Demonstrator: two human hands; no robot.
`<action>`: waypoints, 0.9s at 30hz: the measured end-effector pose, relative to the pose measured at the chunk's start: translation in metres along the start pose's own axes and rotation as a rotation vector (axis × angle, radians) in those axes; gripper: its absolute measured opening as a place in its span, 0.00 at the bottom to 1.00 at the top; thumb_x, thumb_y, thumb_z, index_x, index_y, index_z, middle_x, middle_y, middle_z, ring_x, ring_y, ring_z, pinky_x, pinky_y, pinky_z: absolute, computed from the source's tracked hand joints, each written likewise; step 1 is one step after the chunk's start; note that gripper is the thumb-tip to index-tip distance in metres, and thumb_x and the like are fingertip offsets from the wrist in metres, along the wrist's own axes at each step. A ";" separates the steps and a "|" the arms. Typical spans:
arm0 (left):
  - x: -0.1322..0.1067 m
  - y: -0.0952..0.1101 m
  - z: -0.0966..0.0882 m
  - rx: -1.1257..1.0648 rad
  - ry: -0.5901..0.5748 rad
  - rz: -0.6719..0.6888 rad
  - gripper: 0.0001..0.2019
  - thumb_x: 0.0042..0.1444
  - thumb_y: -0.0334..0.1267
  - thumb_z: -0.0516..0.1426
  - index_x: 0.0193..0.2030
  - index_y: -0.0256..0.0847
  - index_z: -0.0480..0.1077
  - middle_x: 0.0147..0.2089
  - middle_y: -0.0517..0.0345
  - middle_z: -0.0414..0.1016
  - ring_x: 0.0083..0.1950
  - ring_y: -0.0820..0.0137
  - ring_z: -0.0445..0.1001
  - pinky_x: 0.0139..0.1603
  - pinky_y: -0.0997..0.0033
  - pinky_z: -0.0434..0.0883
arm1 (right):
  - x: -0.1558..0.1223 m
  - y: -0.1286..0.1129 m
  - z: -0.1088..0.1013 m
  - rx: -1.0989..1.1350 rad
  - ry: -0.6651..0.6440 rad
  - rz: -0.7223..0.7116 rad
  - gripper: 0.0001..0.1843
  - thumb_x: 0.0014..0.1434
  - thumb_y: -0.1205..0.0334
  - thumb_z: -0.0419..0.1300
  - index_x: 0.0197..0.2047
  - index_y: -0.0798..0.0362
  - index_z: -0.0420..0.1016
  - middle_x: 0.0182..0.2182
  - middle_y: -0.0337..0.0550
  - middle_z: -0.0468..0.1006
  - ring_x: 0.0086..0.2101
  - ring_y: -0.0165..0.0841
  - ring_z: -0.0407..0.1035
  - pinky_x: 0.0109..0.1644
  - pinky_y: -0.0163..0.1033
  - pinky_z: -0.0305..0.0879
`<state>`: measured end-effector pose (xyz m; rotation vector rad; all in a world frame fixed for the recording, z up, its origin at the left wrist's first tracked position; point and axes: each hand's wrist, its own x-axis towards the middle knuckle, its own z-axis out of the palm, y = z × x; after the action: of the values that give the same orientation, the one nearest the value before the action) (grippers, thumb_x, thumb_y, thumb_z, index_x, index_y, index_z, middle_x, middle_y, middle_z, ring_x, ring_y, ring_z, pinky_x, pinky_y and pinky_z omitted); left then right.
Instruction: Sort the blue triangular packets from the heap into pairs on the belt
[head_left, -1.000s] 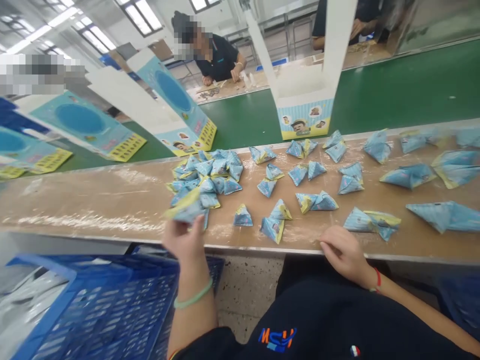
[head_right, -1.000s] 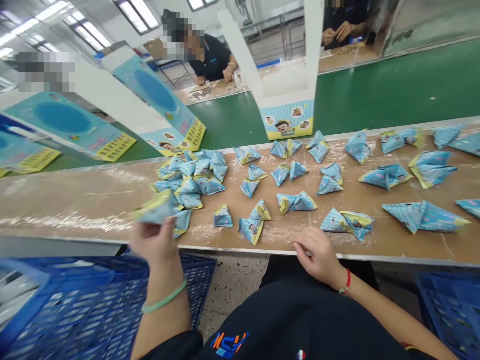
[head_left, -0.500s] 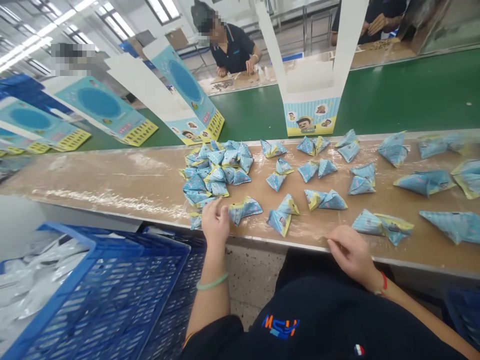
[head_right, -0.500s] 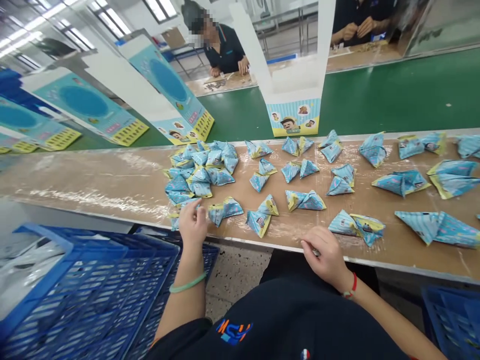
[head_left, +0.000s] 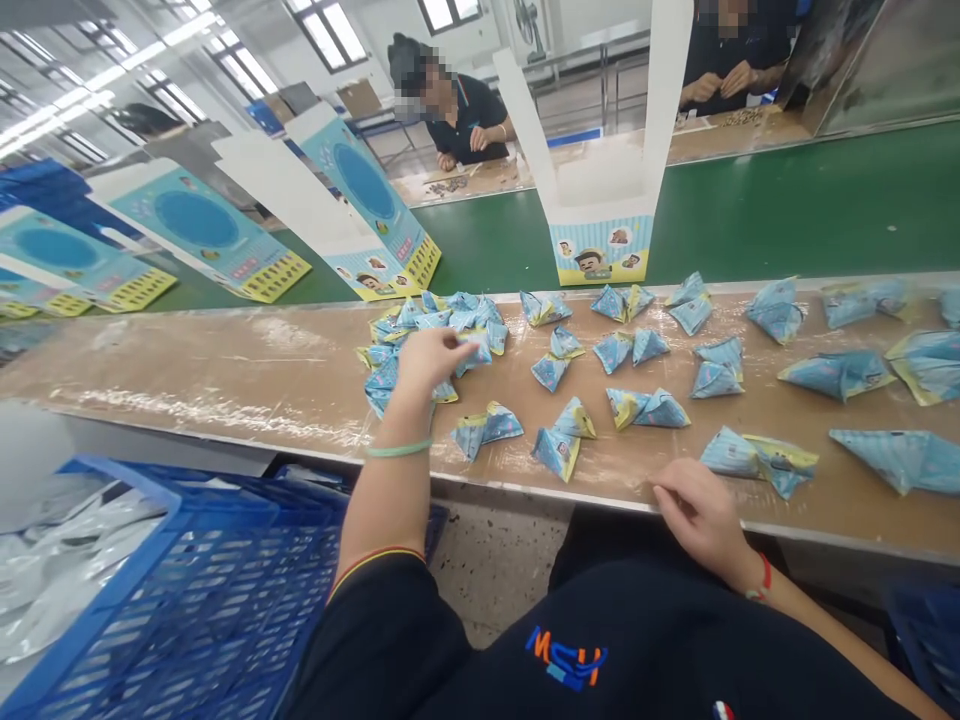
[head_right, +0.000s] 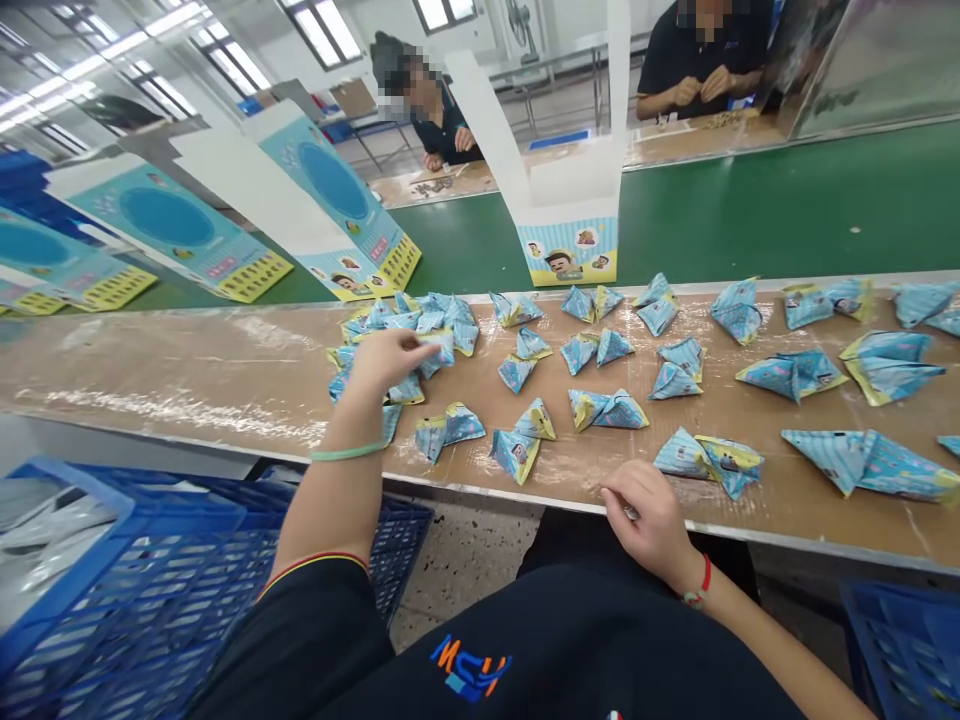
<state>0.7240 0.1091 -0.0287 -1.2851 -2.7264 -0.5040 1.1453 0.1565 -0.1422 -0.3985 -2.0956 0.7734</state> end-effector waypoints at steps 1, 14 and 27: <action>-0.005 -0.010 -0.014 -0.178 0.142 0.015 0.15 0.49 0.51 0.63 0.27 0.40 0.73 0.26 0.54 0.75 0.32 0.64 0.73 0.34 0.68 0.68 | 0.000 0.000 0.000 0.005 -0.005 -0.003 0.07 0.67 0.72 0.57 0.41 0.52 0.75 0.33 0.43 0.77 0.35 0.35 0.71 0.41 0.43 0.67; -0.106 -0.070 -0.039 -0.577 0.719 -0.120 0.15 0.45 0.46 0.67 0.37 0.37 0.78 0.32 0.58 0.76 0.35 0.68 0.75 0.40 0.66 0.75 | 0.001 0.004 -0.005 -0.007 -0.055 -0.035 0.06 0.67 0.72 0.58 0.43 0.52 0.74 0.36 0.44 0.77 0.37 0.36 0.71 0.43 0.43 0.67; -0.029 -0.010 0.021 0.138 -0.264 0.267 0.11 0.51 0.44 0.66 0.40 0.43 0.80 0.40 0.50 0.81 0.45 0.58 0.77 0.45 0.65 0.68 | 0.000 0.002 -0.001 -0.019 -0.013 0.005 0.06 0.67 0.71 0.58 0.41 0.52 0.75 0.33 0.43 0.77 0.35 0.36 0.72 0.41 0.42 0.67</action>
<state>0.7360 0.0887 -0.0578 -1.7510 -2.6642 -0.1268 1.1460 0.1588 -0.1430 -0.4106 -2.1167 0.7617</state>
